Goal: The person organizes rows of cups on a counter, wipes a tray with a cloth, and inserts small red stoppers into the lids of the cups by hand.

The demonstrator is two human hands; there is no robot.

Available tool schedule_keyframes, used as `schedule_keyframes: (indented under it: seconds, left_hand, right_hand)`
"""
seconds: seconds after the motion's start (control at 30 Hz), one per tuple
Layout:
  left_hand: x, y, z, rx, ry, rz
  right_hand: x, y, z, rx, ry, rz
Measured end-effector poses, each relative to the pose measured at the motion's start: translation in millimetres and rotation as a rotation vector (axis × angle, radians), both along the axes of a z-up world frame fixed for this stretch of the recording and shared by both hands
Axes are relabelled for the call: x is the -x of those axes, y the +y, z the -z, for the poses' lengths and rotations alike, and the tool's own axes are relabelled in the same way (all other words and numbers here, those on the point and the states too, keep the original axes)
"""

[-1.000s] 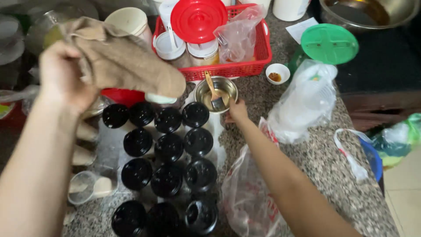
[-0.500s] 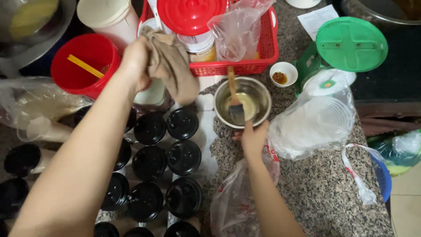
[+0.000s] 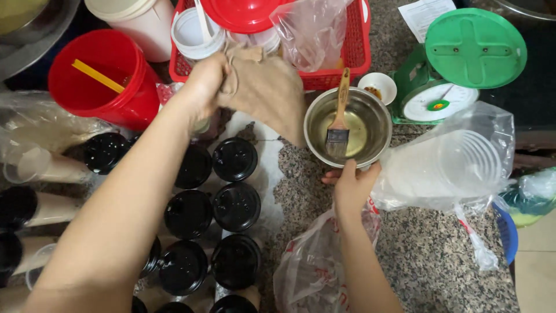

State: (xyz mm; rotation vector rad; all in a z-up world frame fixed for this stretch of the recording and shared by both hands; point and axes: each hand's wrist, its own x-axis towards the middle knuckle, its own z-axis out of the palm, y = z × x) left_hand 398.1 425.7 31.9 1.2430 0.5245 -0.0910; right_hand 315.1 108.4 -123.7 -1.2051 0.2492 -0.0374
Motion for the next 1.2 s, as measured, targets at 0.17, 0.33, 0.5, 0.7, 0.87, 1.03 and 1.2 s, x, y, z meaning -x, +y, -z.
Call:
schedule_keyframes:
  seconds: [0.17, 0.33, 0.5, 0.7, 0.87, 1.03, 1.2]
  left_hand:
    - [29, 22, 46, -1.199, 0.183, 0.102]
    - [35, -16, 51, -1.393, 0.319, 0.272]
    - [-2, -5, 127, -1.370, 0.210, 0.813]
    - [13, -32, 60, -1.492, 0.486, 0.643]
    - [55, -46, -3, -1.302, 0.126, 0.370]
    - [107, -52, -36, -1.166, -0.222, 0.195]
    - [180, -75, -81, -0.951, -0.222, 0.102]
  right_hand:
    - [-4, 0, 12, 0.024, 0.052, -0.048]
    - [2, 10, 20, 0.037, 0.056, -0.100]
    - [2, 25, 18, 0.042, 0.067, -0.114]
    - [5, 37, 21, -0.001, 0.054, -0.175]
    - [19, 42, -4, -0.036, 0.070, -0.213]
    - [22, 43, -29, -0.041, 0.044, -0.209]
    - [-11, 59, -8, -0.081, 0.078, -0.185]
